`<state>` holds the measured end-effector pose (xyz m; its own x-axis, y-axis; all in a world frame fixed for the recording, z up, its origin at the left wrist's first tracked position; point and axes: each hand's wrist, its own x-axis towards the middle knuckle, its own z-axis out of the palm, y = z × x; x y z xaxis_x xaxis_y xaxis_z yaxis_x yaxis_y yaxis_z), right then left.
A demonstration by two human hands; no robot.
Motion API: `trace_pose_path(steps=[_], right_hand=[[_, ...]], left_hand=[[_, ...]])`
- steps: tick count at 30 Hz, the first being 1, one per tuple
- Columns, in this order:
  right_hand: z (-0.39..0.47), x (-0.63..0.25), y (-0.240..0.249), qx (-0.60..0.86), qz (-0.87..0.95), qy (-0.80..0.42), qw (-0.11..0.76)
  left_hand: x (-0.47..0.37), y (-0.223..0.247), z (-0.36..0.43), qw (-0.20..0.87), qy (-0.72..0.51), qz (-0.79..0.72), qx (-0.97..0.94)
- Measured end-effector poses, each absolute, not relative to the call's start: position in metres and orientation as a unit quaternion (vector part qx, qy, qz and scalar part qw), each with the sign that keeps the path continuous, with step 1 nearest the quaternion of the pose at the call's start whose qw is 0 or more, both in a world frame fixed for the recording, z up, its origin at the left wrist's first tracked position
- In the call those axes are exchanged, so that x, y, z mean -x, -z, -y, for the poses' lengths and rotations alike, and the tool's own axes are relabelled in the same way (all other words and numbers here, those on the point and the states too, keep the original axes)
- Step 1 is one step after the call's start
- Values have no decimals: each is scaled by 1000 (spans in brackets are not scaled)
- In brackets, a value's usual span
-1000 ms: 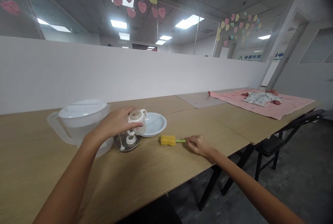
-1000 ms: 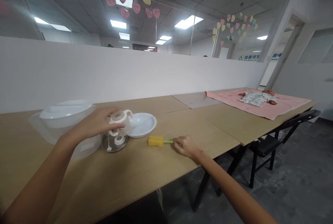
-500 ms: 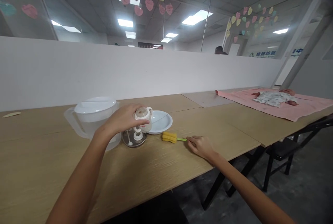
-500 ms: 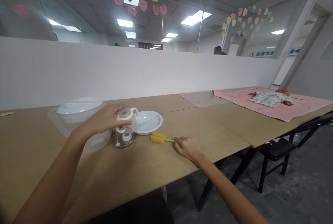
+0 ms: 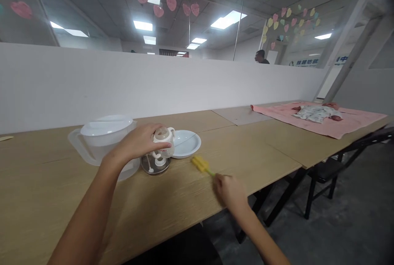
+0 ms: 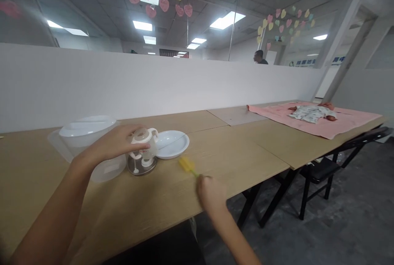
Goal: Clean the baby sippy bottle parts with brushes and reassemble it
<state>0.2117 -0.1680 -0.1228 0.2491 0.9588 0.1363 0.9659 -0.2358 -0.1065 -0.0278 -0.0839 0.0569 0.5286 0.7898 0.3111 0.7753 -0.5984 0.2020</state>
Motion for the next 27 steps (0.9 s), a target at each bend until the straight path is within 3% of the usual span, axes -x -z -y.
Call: trace_pose_path(steps=[5, 9, 13, 16, 22, 24, 27], right_hand=[[205, -229, 120, 844, 523, 45, 107], [231, -164, 123, 692, 699, -3, 182], [235, -116, 139, 596, 775, -70, 196], [230, -142, 147, 646, 735, -74, 191], [231, -273, 131, 898, 413, 34, 146], [236, -281, 125, 898, 392, 72, 185], [243, -236, 133, 795, 530, 59, 290]], left_hand=[[26, -60, 86, 21, -187, -448, -874], [23, -59, 86, 40, -177, -455, -872], [23, -60, 84, 39, -162, -465, -869], [23, -60, 83, 37, -156, -471, -867], [24, -58, 83, 33, -149, -472, -868], [23, -58, 83, 34, -150, -472, -868], [22, -58, 84, 39, -153, -476, -865]])
